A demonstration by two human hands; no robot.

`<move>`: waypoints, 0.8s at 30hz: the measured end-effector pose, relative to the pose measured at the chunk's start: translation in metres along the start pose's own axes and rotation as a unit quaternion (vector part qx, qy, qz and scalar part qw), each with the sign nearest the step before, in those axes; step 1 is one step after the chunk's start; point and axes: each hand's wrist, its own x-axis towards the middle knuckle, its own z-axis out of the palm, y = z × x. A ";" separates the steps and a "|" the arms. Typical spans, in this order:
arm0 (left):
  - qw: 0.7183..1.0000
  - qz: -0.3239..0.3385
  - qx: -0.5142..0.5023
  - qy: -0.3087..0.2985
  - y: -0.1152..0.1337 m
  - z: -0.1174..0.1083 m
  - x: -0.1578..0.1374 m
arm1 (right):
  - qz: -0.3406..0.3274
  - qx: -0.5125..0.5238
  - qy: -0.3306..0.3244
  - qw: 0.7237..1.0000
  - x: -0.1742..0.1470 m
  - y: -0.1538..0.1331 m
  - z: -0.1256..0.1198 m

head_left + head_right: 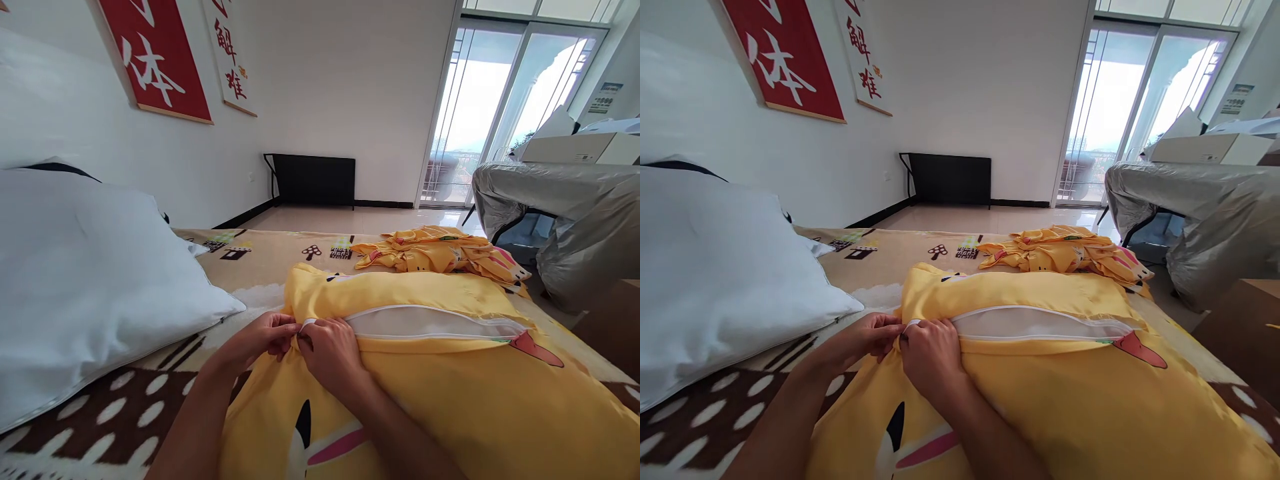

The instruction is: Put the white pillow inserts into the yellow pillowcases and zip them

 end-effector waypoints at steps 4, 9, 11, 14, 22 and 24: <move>0.999 0.019 -0.031 0.001 0.002 -0.001 -0.002 | -0.003 0.010 0.012 1.000 0.000 0.002 0.002; 0.999 0.024 -0.046 0.008 0.003 -0.003 -0.003 | 0.007 0.030 0.060 0.998 -0.001 -0.001 0.001; 0.999 0.027 -0.046 0.007 0.003 -0.003 -0.003 | 0.020 0.053 0.067 0.996 -0.002 -0.004 -0.002; 0.998 0.038 -0.051 0.003 0.002 -0.005 -0.003 | 0.038 0.094 0.056 0.993 -0.002 -0.006 -0.004; 0.996 0.070 -0.048 -0.013 0.001 -0.005 -0.002 | -0.024 0.041 0.174 0.984 -0.003 -0.004 0.014; 0.997 0.063 -0.049 -0.005 0.002 -0.004 -0.002 | -0.056 0.020 0.242 0.968 -0.003 -0.003 0.018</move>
